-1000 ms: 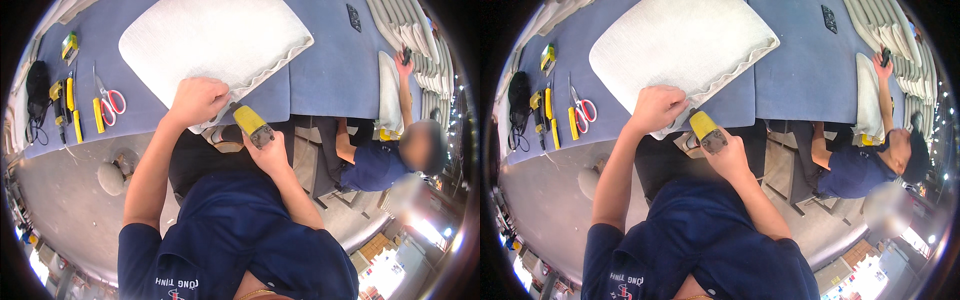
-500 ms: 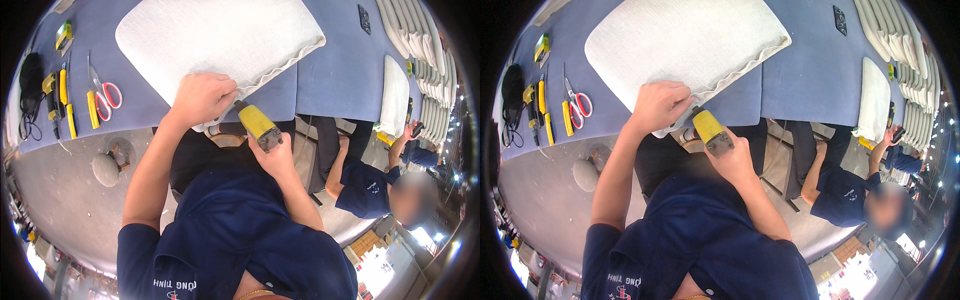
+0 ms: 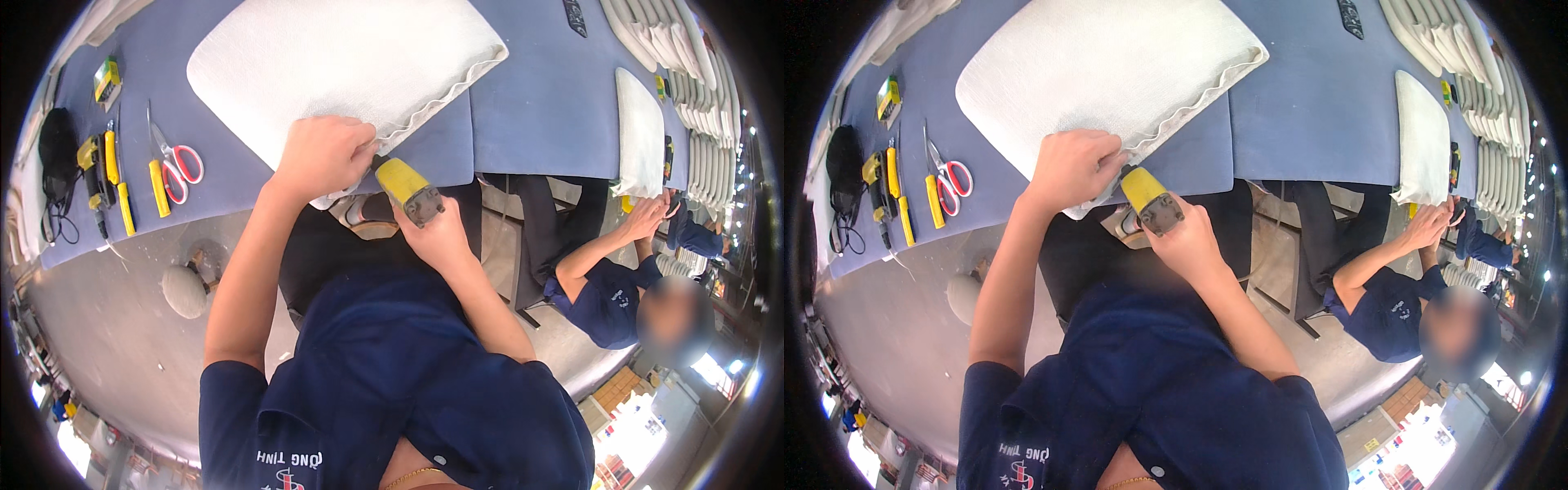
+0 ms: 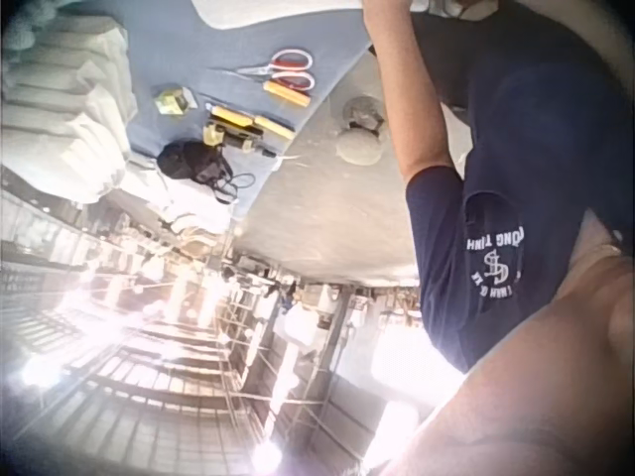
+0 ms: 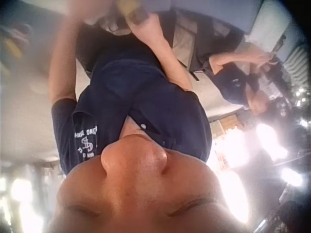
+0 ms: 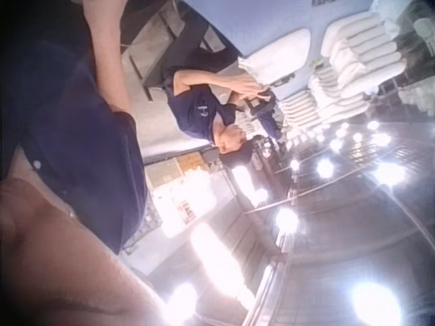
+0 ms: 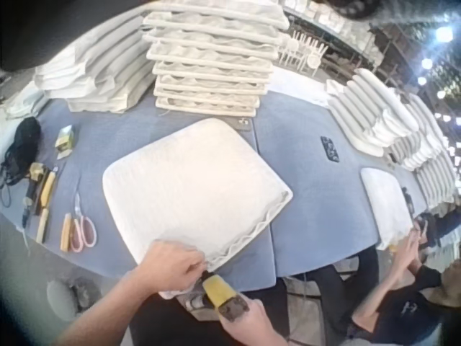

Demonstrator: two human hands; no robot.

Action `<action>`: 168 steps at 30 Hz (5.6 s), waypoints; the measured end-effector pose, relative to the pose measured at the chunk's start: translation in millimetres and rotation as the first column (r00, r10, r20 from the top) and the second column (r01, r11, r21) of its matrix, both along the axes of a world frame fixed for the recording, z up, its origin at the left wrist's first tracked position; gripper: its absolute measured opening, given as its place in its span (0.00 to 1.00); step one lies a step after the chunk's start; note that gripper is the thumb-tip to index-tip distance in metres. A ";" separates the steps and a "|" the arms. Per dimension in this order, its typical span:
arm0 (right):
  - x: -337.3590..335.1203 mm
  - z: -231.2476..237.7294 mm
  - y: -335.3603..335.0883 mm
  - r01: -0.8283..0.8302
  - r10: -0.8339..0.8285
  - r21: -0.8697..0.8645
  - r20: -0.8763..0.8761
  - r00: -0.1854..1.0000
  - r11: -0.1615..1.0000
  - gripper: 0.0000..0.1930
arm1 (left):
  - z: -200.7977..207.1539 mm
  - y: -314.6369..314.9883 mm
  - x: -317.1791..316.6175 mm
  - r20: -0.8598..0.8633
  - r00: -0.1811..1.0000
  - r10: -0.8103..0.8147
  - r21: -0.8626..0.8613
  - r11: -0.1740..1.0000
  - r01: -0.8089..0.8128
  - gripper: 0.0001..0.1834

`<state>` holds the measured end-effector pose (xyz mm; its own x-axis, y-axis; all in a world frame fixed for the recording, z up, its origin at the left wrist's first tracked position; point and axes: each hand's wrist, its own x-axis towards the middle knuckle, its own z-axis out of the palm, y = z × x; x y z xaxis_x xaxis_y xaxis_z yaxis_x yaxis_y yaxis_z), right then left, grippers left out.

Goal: The person staples white fabric onto a chair cushion base using a pneumatic staple gun. They trim excess fabric with scissors, fold edges, and secure the cover around the cushion. Finished cushions are stacked on the table.

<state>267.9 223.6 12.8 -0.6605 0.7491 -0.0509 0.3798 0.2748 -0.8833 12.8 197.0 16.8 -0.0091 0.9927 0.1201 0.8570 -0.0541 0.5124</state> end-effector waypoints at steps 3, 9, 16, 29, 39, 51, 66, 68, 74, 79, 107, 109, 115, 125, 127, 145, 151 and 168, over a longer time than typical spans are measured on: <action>6.1 10.4 -9.6 0.073 -0.072 -0.041 0.003 0.997 0.997 0.13 | 19.6 0.8 2.6 -0.110 0.992 -0.054 -0.100 0.994 0.043 0.18; 8.2 10.5 -11.1 0.024 -0.024 0.006 0.010 1.000 1.000 0.16 | 8.0 5.4 -17.5 0.049 0.994 -0.100 -0.169 0.980 0.107 0.19; 7.4 -0.1 -10.7 0.014 -0.015 0.015 0.043 0.999 1.000 0.19 | -9.0 1.4 -16.4 0.116 0.991 -0.065 -0.118 0.990 0.079 0.20; 4.3 15.5 -10.4 0.101 -0.087 -0.145 0.094 0.992 0.984 0.14 | 26.5 -4.5 -0.5 -0.142 0.983 -0.112 -0.194 0.977 0.083 0.19; 3.2 8.1 -18.5 -0.004 0.004 -0.018 0.037 0.999 1.000 0.15 | -10.5 -1.0 -26.9 0.157 0.980 -0.119 -0.163 0.976 0.145 0.20; -0.3 5.6 -19.3 0.081 -0.074 -0.111 0.071 0.995 0.991 0.15 | 18.9 -6.5 -14.9 -0.061 0.988 -0.143 -0.180 0.975 0.130 0.18; -8.9 -1.9 -31.1 0.021 -0.016 -0.043 0.101 0.995 0.999 0.15 | -25.6 -0.9 -40.8 0.192 0.959 -0.210 -0.080 0.970 0.229 0.14; -10.0 -5.9 -32.1 0.044 -0.033 -0.096 0.113 0.993 0.994 0.15 | -23.1 -0.8 -39.6 0.160 0.966 -0.202 -0.105 0.970 0.220 0.16; -2.8 5.5 -38.3 0.082 -0.078 -0.102 0.046 0.996 0.991 0.16 | 34.6 -17.6 -14.1 -0.119 0.983 -0.142 -0.244 0.963 0.110 0.19; 0.0 6.7 -41.9 0.023 -0.019 -0.091 0.047 0.999 0.996 0.16 | 1.9 -12.6 -44.4 0.106 0.973 -0.207 -0.168 0.960 0.223 0.19; 25.8 11.5 -31.5 0.102 -0.095 -0.024 0.216 0.972 0.994 0.20 | -28.6 -33.0 -26.7 0.000 0.992 -0.127 -0.044 0.991 0.127 0.20; 33.4 -15.3 -20.6 0.133 -0.130 0.013 0.329 0.935 0.991 0.21 | -25.9 -36.0 -21.3 0.022 0.998 -0.054 0.057 0.997 0.052 0.21; 54.5 17.0 -0.6 0.293 -0.290 0.035 0.297 0.910 0.955 0.21 | -15.7 -39.1 -10.5 0.058 0.998 -0.017 0.275 0.961 0.000 0.20; 65.8 -6.2 6.5 0.285 -0.277 0.004 0.243 0.930 0.959 0.19 | -25.5 -41.4 -2.5 0.082 0.995 0.055 0.417 0.905 -0.085 0.21; 67.4 -11.3 7.2 0.280 -0.272 -0.006 0.216 0.938 0.960 0.18 | -28.8 -41.2 -2.1 0.093 0.994 0.065 0.428 0.898 -0.099 0.21; 74.8 -21.3 17.1 0.261 -0.250 -0.023 0.224 0.942 0.965 0.20 | -23.7 -41.4 8.3 0.070 0.986 0.151 0.409 0.897 -0.166 0.20; 74.5 -31.0 15.2 0.270 -0.258 -0.034 0.199 0.945 0.962 0.19 | -25.6 -42.4 6.2 0.059 0.987 0.146 0.417 0.895 -0.157 0.21; 74.6 -27.4 15.0 0.267 -0.262 0.000 0.195 0.945 0.964 0.19 | -22.1 -41.8 6.1 0.065 0.987 0.149 0.429 0.888 -0.162 0.21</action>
<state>342.5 238.6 -14.6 -0.4144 0.8925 -0.1783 0.5981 0.1194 -0.7925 18.9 155.2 -5.3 -0.1695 0.8286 0.5336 0.8577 -0.1427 0.4940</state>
